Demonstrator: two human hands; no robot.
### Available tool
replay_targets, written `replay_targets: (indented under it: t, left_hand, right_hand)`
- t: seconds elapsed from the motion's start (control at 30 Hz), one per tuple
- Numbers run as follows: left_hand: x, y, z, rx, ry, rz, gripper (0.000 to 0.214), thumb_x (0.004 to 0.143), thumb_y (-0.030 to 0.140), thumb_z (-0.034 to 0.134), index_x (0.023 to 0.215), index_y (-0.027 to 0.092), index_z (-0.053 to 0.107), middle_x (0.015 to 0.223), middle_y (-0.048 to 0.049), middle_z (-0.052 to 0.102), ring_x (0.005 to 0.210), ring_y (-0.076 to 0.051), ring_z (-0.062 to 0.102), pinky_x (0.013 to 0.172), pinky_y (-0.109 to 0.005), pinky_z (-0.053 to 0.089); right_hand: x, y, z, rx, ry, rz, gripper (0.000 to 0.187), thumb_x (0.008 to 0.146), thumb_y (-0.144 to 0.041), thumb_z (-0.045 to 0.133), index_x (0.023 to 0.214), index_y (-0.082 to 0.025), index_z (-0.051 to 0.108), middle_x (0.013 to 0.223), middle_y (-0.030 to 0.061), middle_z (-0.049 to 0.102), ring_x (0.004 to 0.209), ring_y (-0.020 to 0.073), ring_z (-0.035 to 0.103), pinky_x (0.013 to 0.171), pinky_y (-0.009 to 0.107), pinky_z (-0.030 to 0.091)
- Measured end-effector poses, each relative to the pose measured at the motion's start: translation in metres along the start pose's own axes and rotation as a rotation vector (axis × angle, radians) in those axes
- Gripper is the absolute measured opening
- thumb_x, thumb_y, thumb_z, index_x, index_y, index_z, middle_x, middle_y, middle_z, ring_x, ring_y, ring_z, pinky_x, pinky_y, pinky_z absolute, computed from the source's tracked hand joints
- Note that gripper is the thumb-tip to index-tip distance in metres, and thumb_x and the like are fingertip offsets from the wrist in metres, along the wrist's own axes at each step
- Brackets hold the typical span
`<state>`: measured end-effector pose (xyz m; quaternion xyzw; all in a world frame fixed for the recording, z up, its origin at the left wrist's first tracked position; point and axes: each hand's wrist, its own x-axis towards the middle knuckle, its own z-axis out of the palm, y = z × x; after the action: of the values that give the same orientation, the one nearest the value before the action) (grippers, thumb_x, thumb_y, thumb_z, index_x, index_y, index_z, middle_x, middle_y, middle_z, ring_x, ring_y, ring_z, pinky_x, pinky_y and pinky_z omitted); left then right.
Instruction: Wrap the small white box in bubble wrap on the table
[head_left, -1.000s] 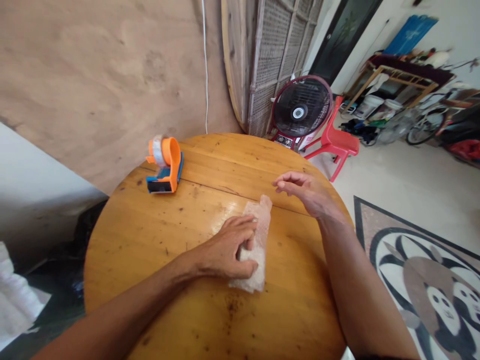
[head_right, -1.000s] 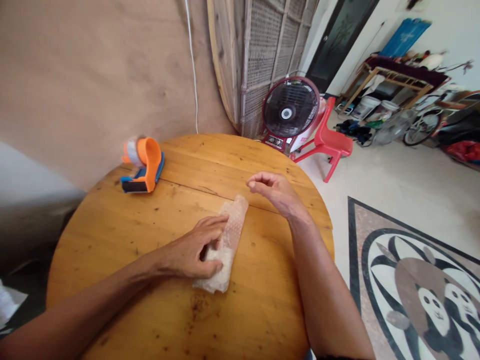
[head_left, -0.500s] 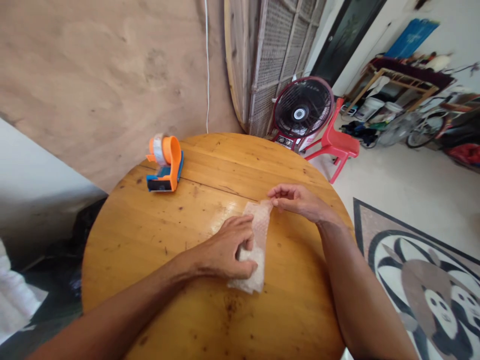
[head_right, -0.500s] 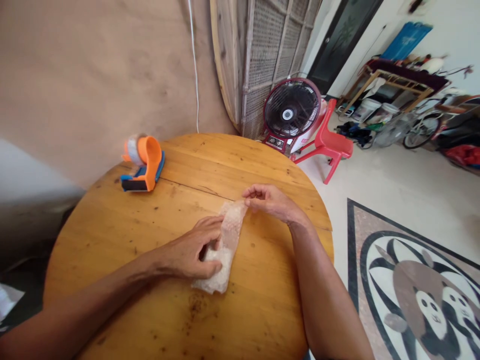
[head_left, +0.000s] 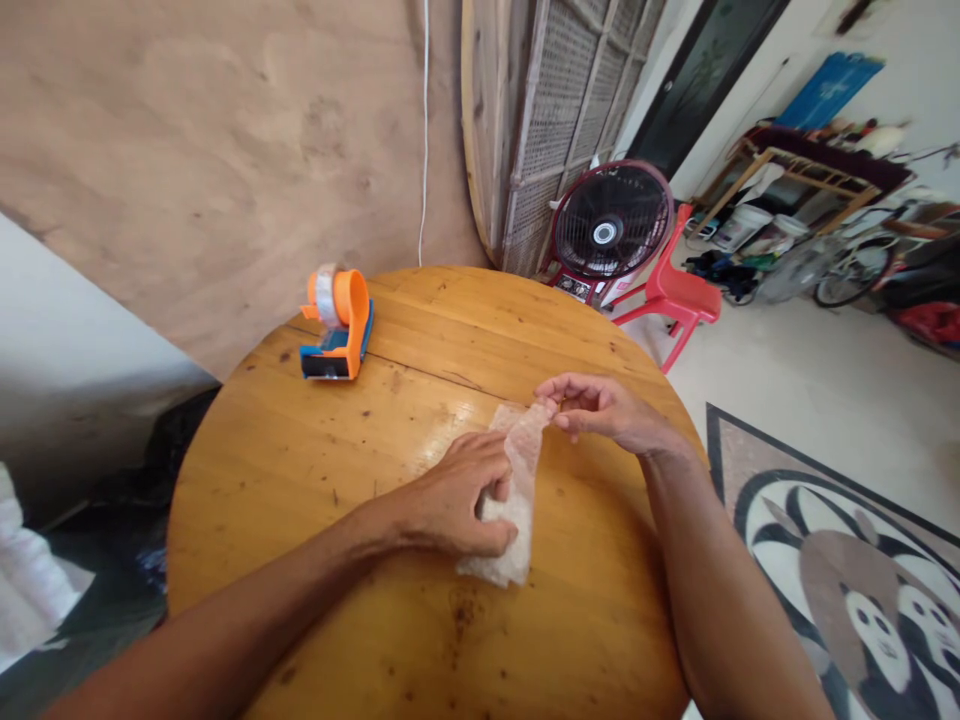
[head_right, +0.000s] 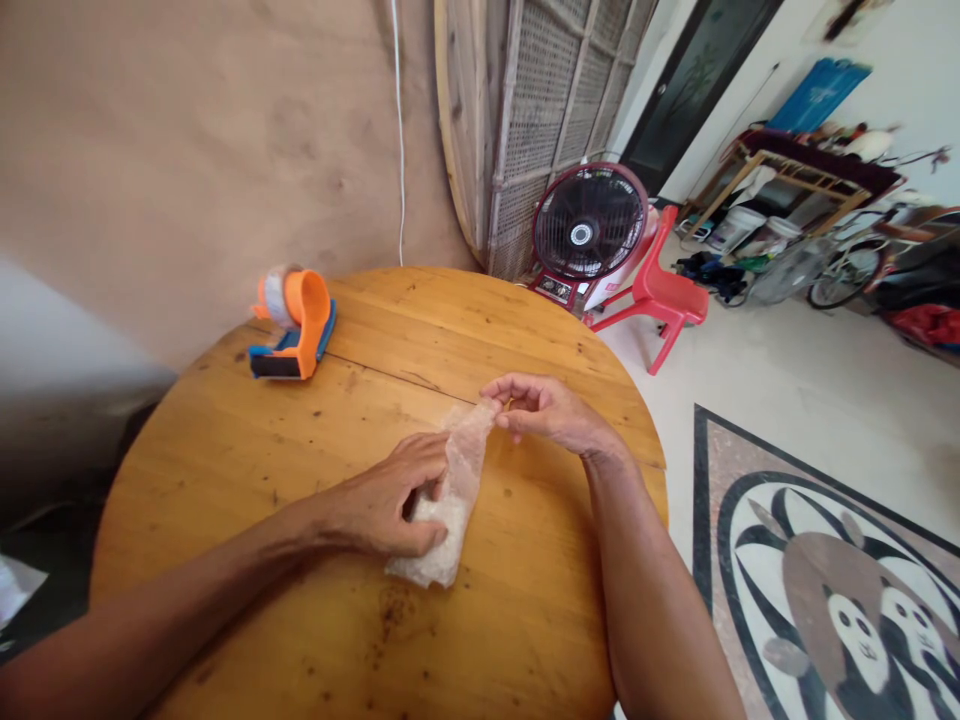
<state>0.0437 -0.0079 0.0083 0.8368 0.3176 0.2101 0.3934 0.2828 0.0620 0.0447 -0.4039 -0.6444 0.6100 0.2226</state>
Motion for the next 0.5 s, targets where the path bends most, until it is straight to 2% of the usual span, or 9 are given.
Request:
replay_targets:
  t: [0.13,0.23,0.33,0.4,0.5]
  left_hand:
    - [0.0004,-0.0018,0.0007,0.008,-0.005,0.031,0.027,0.062,0.023,0.064,0.074,0.021,0.039,0.089,-0.0007,0.05,0.103,-0.023,0.046,0.098,-0.038,0.034]
    - [0.0004,-0.0015,0.0006,0.015,-0.01,0.028,0.027,0.063,0.023,0.063,0.074,0.021,0.038,0.09,-0.001,0.051,0.105,-0.024,0.046,0.1,-0.039,0.033]
    - [0.0001,-0.0011,0.0002,0.016,-0.028,0.012,0.026,0.063,0.023,0.063,0.075,0.021,0.039,0.095,-0.0024,0.053,0.11,-0.025,0.045,0.101,-0.039,0.032]
    - [-0.0002,-0.0012,0.0001,0.01,-0.041,-0.002,0.026,0.064,0.023,0.064,0.075,0.02,0.04,0.099,-0.0036,0.054,0.116,-0.027,0.042,0.102,-0.039,0.031]
    - [-0.0001,-0.0016,0.0003,-0.004,-0.035,0.007,0.027,0.064,0.022,0.064,0.076,0.02,0.04,0.108,-0.0047,0.054,0.126,-0.028,0.035,0.105,-0.039,0.028]
  right_hand:
    - [-0.0011,-0.0008,0.001,0.002,0.022,-0.014,0.034,0.075,-0.029,0.071,0.106,-0.018,0.061,0.078,-0.0018,0.057,0.061,0.0081,0.051,0.054,0.021,0.042]
    - [-0.0021,-0.0023,0.0005,-0.046,0.011,-0.011,0.022,0.076,-0.03,0.07,0.091,-0.016,0.063,0.077,-0.0013,0.059,0.058,0.0072,0.052,0.056,0.021,0.041]
    - [-0.0035,-0.0056,0.0005,-0.069,-0.047,-0.015,0.021,0.078,-0.034,0.069,0.081,-0.016,0.059,0.095,0.0042,0.066,0.057,0.0064,0.055,0.057,0.022,0.043]
    - [-0.0037,-0.0073,0.0024,-0.089,-0.087,-0.016,0.022,0.081,-0.037,0.065,0.081,-0.016,0.057,0.107,0.0076,0.066,0.054,0.0059,0.058,0.056,0.022,0.044]
    - [-0.001,-0.0056,0.0087,-0.156,-0.121,-0.021,0.023,0.086,-0.04,0.058,0.086,-0.017,0.057,0.105,0.0079,0.067,0.053,0.0073,0.06,0.054,0.023,0.045]
